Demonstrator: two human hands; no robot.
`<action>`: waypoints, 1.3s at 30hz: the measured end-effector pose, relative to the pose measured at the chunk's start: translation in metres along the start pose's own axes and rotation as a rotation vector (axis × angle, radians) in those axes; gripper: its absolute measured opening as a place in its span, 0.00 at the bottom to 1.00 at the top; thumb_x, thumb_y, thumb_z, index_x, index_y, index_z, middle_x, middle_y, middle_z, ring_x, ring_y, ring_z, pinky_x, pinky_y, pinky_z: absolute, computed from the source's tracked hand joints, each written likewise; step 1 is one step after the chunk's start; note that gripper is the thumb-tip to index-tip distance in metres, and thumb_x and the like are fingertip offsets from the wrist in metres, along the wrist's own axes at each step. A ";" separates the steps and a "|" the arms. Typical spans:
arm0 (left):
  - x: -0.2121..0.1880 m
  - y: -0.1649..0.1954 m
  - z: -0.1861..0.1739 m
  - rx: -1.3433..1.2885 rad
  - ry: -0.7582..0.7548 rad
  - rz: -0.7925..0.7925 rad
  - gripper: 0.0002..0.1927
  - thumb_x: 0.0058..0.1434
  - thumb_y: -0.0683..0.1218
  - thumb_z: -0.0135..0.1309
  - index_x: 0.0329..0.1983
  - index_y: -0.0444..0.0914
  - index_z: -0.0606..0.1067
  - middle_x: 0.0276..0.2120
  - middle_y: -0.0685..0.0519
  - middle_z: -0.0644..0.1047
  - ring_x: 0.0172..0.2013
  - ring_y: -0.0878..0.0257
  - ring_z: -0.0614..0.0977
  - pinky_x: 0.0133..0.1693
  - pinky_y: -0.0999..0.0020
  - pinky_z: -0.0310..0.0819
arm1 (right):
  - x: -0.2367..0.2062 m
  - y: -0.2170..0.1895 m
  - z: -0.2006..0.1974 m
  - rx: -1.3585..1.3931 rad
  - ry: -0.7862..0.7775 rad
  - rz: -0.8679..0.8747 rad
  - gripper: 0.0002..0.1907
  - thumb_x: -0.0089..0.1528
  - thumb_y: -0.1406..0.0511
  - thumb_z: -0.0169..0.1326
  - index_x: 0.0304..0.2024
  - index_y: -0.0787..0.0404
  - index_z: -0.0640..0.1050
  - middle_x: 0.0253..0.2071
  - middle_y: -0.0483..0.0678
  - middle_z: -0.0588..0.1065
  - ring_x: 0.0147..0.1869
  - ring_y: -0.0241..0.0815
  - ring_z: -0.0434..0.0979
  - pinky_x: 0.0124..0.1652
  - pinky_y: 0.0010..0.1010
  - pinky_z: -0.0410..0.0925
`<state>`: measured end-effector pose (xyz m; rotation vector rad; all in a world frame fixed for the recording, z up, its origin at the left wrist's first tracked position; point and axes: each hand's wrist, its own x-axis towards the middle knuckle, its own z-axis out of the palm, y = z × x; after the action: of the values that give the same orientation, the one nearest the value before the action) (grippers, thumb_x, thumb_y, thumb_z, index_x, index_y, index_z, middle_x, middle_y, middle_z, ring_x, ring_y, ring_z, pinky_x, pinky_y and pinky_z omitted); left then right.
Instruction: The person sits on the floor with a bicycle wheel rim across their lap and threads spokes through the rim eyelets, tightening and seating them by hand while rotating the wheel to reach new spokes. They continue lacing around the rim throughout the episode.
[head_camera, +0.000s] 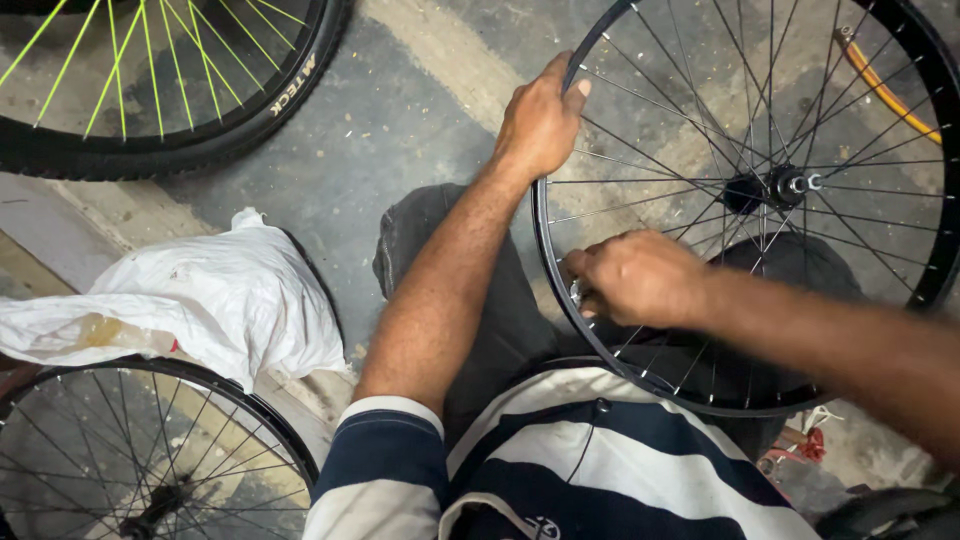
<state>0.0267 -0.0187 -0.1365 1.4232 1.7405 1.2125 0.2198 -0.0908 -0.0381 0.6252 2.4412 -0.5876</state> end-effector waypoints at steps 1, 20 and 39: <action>0.001 0.000 0.001 0.003 0.001 0.004 0.28 0.68 0.51 0.51 0.67 0.33 0.67 0.50 0.33 0.80 0.53 0.37 0.80 0.55 0.51 0.73 | -0.003 -0.004 0.003 -0.104 0.127 -0.118 0.19 0.53 0.57 0.60 0.43 0.58 0.77 0.34 0.51 0.78 0.40 0.54 0.79 0.40 0.44 0.70; -0.002 0.013 -0.006 -0.019 -0.066 -0.058 0.28 0.68 0.54 0.48 0.68 0.36 0.66 0.47 0.33 0.80 0.51 0.36 0.80 0.53 0.49 0.73 | 0.019 0.022 -0.031 0.608 -0.267 -0.278 0.20 0.59 0.58 0.62 0.49 0.61 0.79 0.42 0.53 0.83 0.49 0.52 0.83 0.49 0.41 0.73; 0.000 -0.004 -0.002 -0.026 -0.017 0.011 0.28 0.68 0.55 0.51 0.65 0.34 0.69 0.51 0.35 0.80 0.54 0.39 0.80 0.54 0.53 0.74 | -0.054 -0.024 0.011 -0.138 0.564 -0.113 0.26 0.52 0.68 0.54 0.54 0.67 0.76 0.39 0.53 0.75 0.40 0.50 0.78 0.38 0.39 0.74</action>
<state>0.0234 -0.0194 -0.1391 1.4256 1.7011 1.2210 0.2516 -0.1319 -0.0082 0.6670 3.0275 -0.3049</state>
